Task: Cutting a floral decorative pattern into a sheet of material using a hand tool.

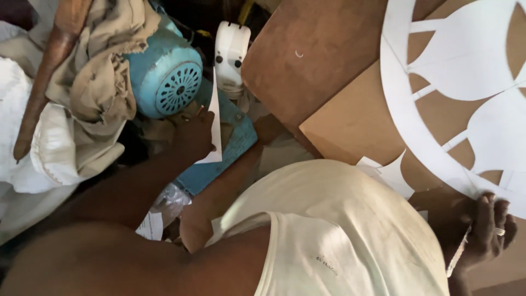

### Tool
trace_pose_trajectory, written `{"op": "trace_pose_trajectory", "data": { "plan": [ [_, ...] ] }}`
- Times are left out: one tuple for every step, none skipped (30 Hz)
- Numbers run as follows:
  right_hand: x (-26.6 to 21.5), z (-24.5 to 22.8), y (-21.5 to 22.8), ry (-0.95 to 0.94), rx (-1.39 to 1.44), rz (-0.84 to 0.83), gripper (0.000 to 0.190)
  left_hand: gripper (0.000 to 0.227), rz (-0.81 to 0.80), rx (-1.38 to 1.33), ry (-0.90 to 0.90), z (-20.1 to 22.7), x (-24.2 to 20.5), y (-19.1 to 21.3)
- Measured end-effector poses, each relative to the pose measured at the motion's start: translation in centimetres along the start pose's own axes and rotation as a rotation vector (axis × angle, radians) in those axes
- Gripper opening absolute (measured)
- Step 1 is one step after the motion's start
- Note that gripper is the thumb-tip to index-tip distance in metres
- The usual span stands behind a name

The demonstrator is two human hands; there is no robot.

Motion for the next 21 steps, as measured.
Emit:
{"op": "trace_pose_trajectory", "data": {
  "plan": [
    [-0.3,0.2,0.0,0.007,-0.011,0.014,0.042,0.079,-0.005,-0.035,-0.002,0.1,-0.1,0.3],
    [-0.3,0.5,-0.1,0.004,-0.014,0.022,0.042,0.079,0.001,-0.030,-0.006,0.4,0.1,1.0],
    [-0.4,0.8,-0.1,0.017,-0.001,0.020,0.043,0.071,-0.056,-0.126,0.084,-0.1,0.1,1.0],
    [-0.6,1.0,-0.2,0.029,0.010,0.017,0.044,0.063,-0.116,-0.222,0.172,-0.6,-0.1,0.9],
    [-0.5,0.9,-0.2,0.026,0.008,0.024,0.044,0.063,-0.111,-0.218,0.167,-1.0,0.2,1.0],
    [-0.4,1.0,-0.2,0.014,0.007,0.023,0.041,0.062,-0.081,-0.223,0.120,-1.0,0.5,1.3],
    [-0.4,1.1,-0.2,0.001,0.007,0.021,0.039,0.061,-0.050,-0.228,0.072,-1.0,0.9,1.6],
    [-0.6,1.2,-0.1,-0.003,0.003,0.027,0.039,0.061,-0.048,-0.224,0.066,-1.6,1.1,1.6],
    [-0.8,1.3,-0.2,0.001,-0.007,0.023,0.038,0.060,-0.028,-0.226,0.032,-1.9,1.5,1.8],
    [-1.1,1.3,-0.3,0.004,-0.018,0.018,0.037,0.059,-0.009,-0.227,-0.003,-2.3,1.8,1.9],
    [-1.2,1.5,-0.6,0.000,-0.022,0.022,0.037,0.059,-0.008,-0.223,-0.010,-2.9,2.3,2.7],
    [-1.6,1.6,-0.7,-0.005,-0.038,0.020,0.033,0.051,-0.135,-0.283,-0.096,-2.6,2.8,2.4],
    [-1.9,1.9,-0.9,-0.010,-0.053,0.018,0.029,0.046,-0.264,-0.341,-0.182,-2.2,3.2,2.2],
    [-2.0,2.1,-1.2,-0.030,-0.076,0.022,0.029,0.046,-0.275,-0.330,-0.208,-2.5,3.2,3.7],
    [-2.1,2.2,-1.4,-0.008,-0.069,0.032,0.023,0.034,-0.342,-0.267,-0.168,-3.2,3.2,4.5],
    [-2.7,2.6,-0.7,0.008,-0.081,0.037,0.022,0.026,-0.415,-0.202,-0.147,-3.2,3.7,4.9],
    [-2.9,3.3,-1.1,-0.017,-0.124,0.034,0.022,0.026,-0.433,-0.191,-0.192,-2.2,3.1,6.8],
    [-3.5,4.1,-1.5,-0.049,-0.151,-0.051,0.030,0.027,-0.369,-0.195,-0.083,-2.3,3.3,9.0],
    [-4.2,5.2,-1.8,-0.084,-0.175,-0.135,0.043,0.027,-0.302,-0.198,0.023,-2.5,3.5,11.2],
    [-3.7,4.1,-1.3,-0.113,-0.225,-0.146,0.043,0.027,-0.329,-0.195,-0.030,-0.1,3.6,12.1],
    [-3.0,2.9,-0.6,-0.133,-0.196,-0.119,0.034,0.028,-0.217,-0.158,0.015,1.2,3.9,14.2]
  ]
}}
Point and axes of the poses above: each hand's wrist, its own x-axis towards the middle knuckle, its own y-axis out of the back of the hand, z = x × y, the point moved 9 cm from there along x, towards the middle knuckle, and after that the axes turned 6 degrees about -y, right-handed, at the moved point
